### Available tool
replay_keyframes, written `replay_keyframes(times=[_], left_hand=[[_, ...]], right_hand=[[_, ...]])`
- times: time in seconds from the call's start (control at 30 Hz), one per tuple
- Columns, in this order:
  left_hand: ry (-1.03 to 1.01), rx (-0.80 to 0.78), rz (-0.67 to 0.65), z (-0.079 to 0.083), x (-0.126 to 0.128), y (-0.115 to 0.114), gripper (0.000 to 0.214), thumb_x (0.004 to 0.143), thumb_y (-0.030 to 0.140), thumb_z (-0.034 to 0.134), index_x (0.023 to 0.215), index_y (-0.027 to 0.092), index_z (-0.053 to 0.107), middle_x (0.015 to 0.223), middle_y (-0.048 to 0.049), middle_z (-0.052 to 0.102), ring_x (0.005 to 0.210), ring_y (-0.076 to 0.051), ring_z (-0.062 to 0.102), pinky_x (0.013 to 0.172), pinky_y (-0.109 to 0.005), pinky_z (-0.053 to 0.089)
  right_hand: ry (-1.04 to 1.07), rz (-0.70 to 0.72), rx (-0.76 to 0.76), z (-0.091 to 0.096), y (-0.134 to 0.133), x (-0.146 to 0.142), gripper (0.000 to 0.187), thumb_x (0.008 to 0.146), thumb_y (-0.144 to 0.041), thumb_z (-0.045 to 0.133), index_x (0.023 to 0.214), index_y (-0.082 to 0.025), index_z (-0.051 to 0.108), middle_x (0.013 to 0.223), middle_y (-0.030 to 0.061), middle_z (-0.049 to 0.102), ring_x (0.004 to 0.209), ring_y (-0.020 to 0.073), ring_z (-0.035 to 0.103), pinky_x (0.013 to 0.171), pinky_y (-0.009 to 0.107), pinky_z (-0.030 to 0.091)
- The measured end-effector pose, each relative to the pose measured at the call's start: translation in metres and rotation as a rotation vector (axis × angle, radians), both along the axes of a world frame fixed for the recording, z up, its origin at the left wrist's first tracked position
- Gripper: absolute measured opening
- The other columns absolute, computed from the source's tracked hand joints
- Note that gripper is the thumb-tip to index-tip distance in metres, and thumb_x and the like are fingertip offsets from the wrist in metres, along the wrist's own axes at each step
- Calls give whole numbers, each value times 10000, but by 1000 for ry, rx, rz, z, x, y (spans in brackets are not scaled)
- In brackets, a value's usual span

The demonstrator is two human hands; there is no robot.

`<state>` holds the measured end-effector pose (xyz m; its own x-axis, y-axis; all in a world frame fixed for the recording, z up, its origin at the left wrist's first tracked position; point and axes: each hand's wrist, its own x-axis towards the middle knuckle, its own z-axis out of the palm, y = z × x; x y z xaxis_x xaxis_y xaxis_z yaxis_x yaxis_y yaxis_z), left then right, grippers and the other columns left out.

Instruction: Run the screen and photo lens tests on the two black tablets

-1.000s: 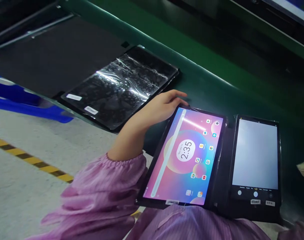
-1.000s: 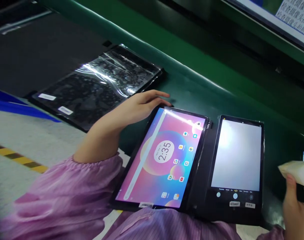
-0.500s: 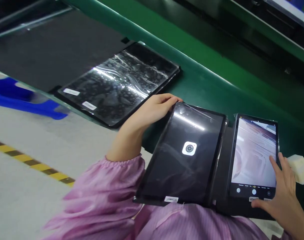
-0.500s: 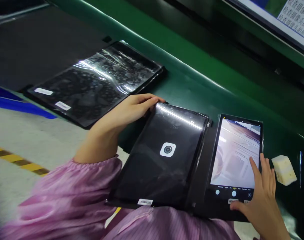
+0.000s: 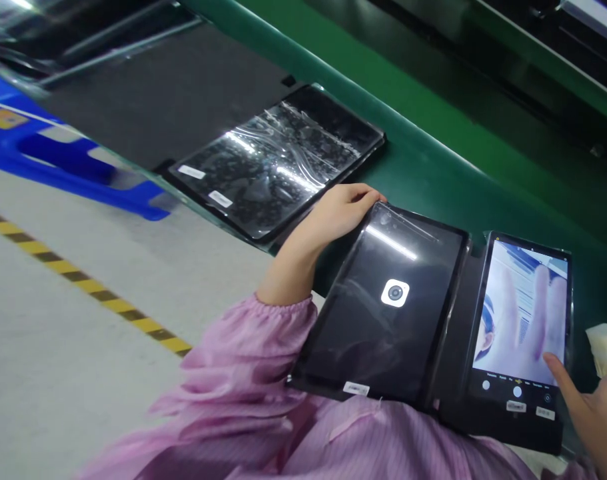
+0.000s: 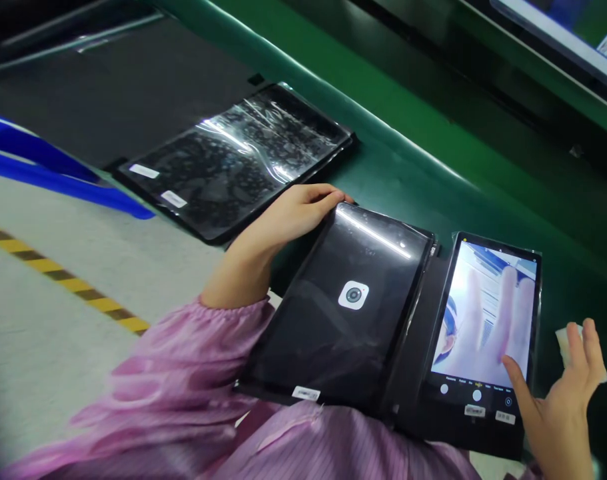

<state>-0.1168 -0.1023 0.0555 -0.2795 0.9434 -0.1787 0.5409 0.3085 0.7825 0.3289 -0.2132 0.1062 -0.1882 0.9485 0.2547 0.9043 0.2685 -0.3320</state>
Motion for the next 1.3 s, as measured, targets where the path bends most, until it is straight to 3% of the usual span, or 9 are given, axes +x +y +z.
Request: replay_keyframes(times=[0.13,0.23,0.53,0.83,0.9,0.97,1.07,1.17,1.3], left_hand=[[40,14,-19,1,0,-1,419,930,470,490,990,197,802,961,-82,803,873,-273,703,862,-370,543],[38,9,-6,2,2,-2,410,934,480,499,980,203,797,951,-79,804,871,-273,701,865,-370,546],[17,19,13,2,4,-3,393,948,487,498,930,212,778,954,-80,798,880,-270,704,877,-376,529],[-13,35,-23,1,-2,-10,394,942,552,536,871,223,741,917,-63,761,856,-263,685,827,-369,535],[36,79,-23,-3,-4,-9,379,938,544,538,866,220,720,956,-76,743,898,-271,679,898,-398,537],[80,124,-40,-8,-5,-7,363,941,523,527,864,215,704,1006,-94,727,966,-280,672,984,-424,525],[83,145,-57,-14,-5,-4,357,947,501,506,867,205,688,1046,-109,707,1013,-282,662,1036,-440,511],[73,150,-43,-18,-3,-4,334,958,470,503,876,201,684,1050,-107,703,1027,-276,660,1024,-435,517],[73,149,-26,-20,-1,-6,320,977,437,514,886,189,694,1033,-109,704,1032,-261,672,1006,-404,521]], right_hand=[[-12,2,10,-6,4,9,1082,961,-682,688,1720,-152,128,1743,252,135,1598,491,166,1213,792,270],[-13,16,25,-8,4,12,1114,919,-686,740,1716,-159,167,1729,260,180,1584,508,198,1220,809,212],[18,-91,-165,-1,0,4,1168,891,-712,746,1719,-151,144,1753,247,114,1597,509,138,1245,778,170],[55,-93,-190,2,-2,3,1096,916,-704,712,1725,-243,136,1768,198,102,1594,518,145,1190,839,232],[59,-104,-203,4,-4,-5,1011,950,-682,684,1718,-252,186,1766,192,132,1589,523,168,1183,842,250],[47,-94,-221,5,-5,-23,773,1012,-609,633,1658,-286,357,1761,158,171,1581,514,215,1170,812,329],[-11,142,-237,4,-5,-69,399,1105,-471,501,1479,-356,574,1746,61,224,1578,449,282,1163,737,425],[-96,493,-191,0,0,-120,352,1121,-404,477,1438,-342,616,1728,63,290,1589,407,276,1208,731,376],[-152,638,-133,-9,10,-157,302,1103,-353,520,1334,-282,700,1672,104,410,1555,404,340,1197,729,382]])
